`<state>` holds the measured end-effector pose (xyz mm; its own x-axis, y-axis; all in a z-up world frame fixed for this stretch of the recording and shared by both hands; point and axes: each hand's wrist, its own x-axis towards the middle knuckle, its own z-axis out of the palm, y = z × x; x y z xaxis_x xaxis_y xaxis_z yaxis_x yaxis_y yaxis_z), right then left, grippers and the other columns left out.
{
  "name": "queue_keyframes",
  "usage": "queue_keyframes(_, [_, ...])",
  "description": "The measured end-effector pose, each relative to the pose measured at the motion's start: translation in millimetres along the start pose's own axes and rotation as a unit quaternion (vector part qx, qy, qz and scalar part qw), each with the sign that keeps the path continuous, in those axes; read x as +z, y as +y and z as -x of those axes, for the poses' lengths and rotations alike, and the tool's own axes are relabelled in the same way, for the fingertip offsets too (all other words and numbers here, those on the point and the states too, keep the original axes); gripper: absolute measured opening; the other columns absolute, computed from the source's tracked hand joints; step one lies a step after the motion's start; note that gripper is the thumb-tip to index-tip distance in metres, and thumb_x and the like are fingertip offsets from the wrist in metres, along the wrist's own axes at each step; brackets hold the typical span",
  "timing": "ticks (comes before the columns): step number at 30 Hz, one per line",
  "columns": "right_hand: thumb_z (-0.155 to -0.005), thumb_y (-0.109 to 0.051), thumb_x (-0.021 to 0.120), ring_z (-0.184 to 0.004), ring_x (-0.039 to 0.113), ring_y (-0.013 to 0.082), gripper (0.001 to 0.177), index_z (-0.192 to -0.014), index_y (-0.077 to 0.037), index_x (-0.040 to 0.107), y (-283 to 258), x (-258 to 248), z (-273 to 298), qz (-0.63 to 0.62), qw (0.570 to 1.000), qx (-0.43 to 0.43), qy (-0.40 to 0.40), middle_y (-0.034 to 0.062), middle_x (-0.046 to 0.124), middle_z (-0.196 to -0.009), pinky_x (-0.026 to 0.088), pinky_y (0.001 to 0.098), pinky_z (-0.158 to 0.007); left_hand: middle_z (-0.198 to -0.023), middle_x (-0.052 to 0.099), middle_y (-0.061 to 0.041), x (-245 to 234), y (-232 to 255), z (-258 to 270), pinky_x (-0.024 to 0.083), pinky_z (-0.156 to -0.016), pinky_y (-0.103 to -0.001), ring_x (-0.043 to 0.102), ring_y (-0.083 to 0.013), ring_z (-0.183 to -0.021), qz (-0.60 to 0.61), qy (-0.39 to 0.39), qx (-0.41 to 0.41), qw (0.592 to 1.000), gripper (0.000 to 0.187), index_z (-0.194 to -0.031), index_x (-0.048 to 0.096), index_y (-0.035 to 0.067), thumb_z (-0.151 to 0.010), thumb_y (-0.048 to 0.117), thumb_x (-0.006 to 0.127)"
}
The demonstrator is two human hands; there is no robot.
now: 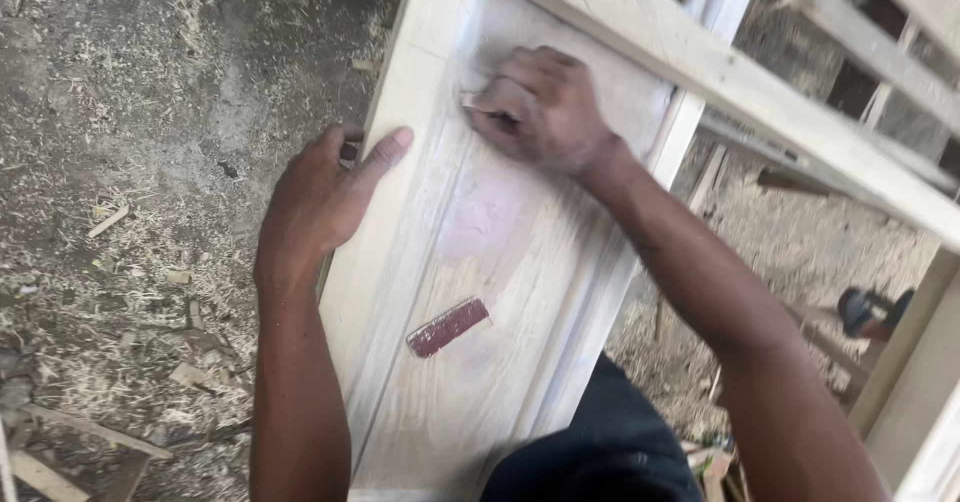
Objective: The person sands a white wooden door panel using a sanding block. They move the block across the flat surfaces and into the recessed grooves, applying pressure to smooth the wood. The person shifts position slightly to reach different areas of the panel.
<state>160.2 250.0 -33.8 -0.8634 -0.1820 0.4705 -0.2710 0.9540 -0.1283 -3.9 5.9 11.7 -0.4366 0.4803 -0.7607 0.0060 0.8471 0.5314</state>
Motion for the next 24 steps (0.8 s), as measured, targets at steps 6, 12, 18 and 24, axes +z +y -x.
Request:
queue_keyframes(6, [-0.099, -0.006, 0.087, -0.071, 0.062, 0.0145, 0.028, -0.098, -0.013, 0.06, -20.1, -42.3, 39.3, -0.047, 0.997, 0.059, 0.005, 0.0037, 0.064, -0.083, 0.051, 0.029, -0.06, -0.111, 0.074, -0.015, 3.8, -13.4, -1.9, 0.057, -0.084, -0.048, 0.075, -0.027, -0.092, 0.006, -0.007, 0.032, 0.999, 0.098, -0.133, 0.06, 0.006, -0.077, 0.086, 0.047])
queue_keyframes(12, [-0.094, -0.007, 0.09, -0.066, 0.058, 0.0143, 0.03, -0.085, -0.013, 0.062, -12.2, 2.2, 5.4, -0.065, 0.996, 0.065, 0.022, 0.0014, 0.062, -0.077, 0.045, 0.0341, -0.058, -0.103, 0.076, -0.017, 8.0, -15.0, -5.2, 0.058, -0.087, -0.048, 0.077, -0.0267, -0.09, -0.001, 0.007, 0.065, 0.998, 0.1, -0.132, 0.061, 0.003, -0.079, 0.087, 0.045])
queue_keyframes(18, [-0.096, -0.011, 0.087, -0.067, 0.06, 0.009, 0.018, -0.093, -0.009, 0.069, -17.7, -42.1, 39.6, -0.086, 0.985, 0.144, -0.048, 0.0024, 0.068, -0.08, 0.042, 0.0273, -0.053, -0.101, 0.076, -0.017, 9.8, -17.6, -6.9, 0.058, -0.086, -0.051, 0.077, -0.0294, -0.09, -0.003, 0.01, 0.057, 0.998, 0.101, -0.131, 0.061, 0.003, -0.078, 0.087, 0.044])
queue_keyframes(24, [-0.1, -0.016, 0.086, -0.066, 0.056, 0.0087, 0.016, -0.091, -0.017, 0.072, -17.3, 4.5, 23.8, -0.072, 0.986, 0.148, -0.036, -0.0012, 0.068, -0.075, 0.044, 0.031, -0.062, -0.111, 0.071, -0.021, 8.9, -16.5, -6.4, 0.057, -0.084, -0.052, 0.074, -0.0308, -0.096, -0.003, 0.032, 0.062, 0.998, 0.105, -0.131, 0.061, 0.003, -0.075, 0.09, 0.046])
